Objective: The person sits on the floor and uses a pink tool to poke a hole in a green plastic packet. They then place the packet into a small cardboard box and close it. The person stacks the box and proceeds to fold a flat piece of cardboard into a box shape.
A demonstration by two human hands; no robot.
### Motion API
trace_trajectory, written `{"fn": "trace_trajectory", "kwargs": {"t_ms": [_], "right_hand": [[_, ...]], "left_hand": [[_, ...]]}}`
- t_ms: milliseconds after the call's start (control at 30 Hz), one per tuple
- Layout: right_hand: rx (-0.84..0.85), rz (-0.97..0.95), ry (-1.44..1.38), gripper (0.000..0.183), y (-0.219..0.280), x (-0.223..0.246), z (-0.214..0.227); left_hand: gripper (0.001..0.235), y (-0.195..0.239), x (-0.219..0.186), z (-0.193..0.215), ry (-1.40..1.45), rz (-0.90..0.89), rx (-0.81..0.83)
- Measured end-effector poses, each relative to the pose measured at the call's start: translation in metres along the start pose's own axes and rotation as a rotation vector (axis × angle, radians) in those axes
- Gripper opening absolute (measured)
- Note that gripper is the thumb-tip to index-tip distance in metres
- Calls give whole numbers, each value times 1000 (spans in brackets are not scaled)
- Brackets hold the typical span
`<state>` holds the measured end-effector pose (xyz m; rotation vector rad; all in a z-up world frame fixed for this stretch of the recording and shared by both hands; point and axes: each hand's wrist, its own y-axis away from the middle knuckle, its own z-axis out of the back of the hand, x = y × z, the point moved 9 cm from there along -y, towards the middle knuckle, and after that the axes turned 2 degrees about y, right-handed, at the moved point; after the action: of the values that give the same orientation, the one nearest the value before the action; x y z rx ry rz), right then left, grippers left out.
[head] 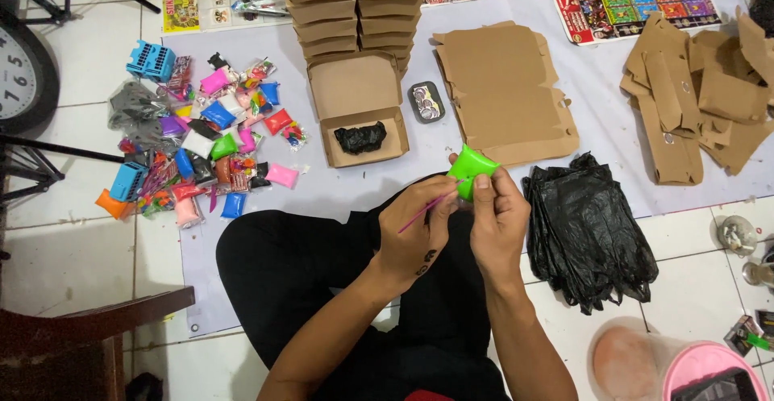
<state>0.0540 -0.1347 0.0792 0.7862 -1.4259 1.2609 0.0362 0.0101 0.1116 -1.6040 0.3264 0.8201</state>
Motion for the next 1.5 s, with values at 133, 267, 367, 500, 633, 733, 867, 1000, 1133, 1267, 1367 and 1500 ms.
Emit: {"fn": "trace_trajectory", "kwargs": {"t_ms": [133,267,367,500,633,733,867,1000,1133,1267,1367,1500], "right_hand": [[8,-40,-65,34,0,-3,-1],[57,-151,-256,32,-4,-37,3],[91,-220,-414,34,-6,-45,1],[171,-233,-599,43,-7,-49,-2],[314,-304,-830,47,-2,-34,-22],[362,-335,-849,47,4,-34,-30],[213,-243,-632,38,3,-50,-13],[145,-200,-481,62,6,-49,0],[136,-169,-445,49,4,-30,-2],[69,-104,-387,47,4,-23,2],[36,-41,-337,46,4,-17,3],[7,16,-274,43,6,-3,2]], "left_hand": [[4,3,7,0,27,34,2],[6,4,15,7,148,117,-30],[6,1,20,10,232,174,-31],[11,3,34,9,431,294,-23],[10,-1,18,-5,620,356,29],[12,2,17,-1,610,301,-43],[6,-6,4,6,449,200,-25],[7,-10,-9,4,360,95,-6],[5,-7,-11,6,252,44,-31],[9,-8,-15,9,191,17,-59],[8,-13,-22,9,145,-4,-54],[5,-17,-29,9,103,-44,-61]]}}
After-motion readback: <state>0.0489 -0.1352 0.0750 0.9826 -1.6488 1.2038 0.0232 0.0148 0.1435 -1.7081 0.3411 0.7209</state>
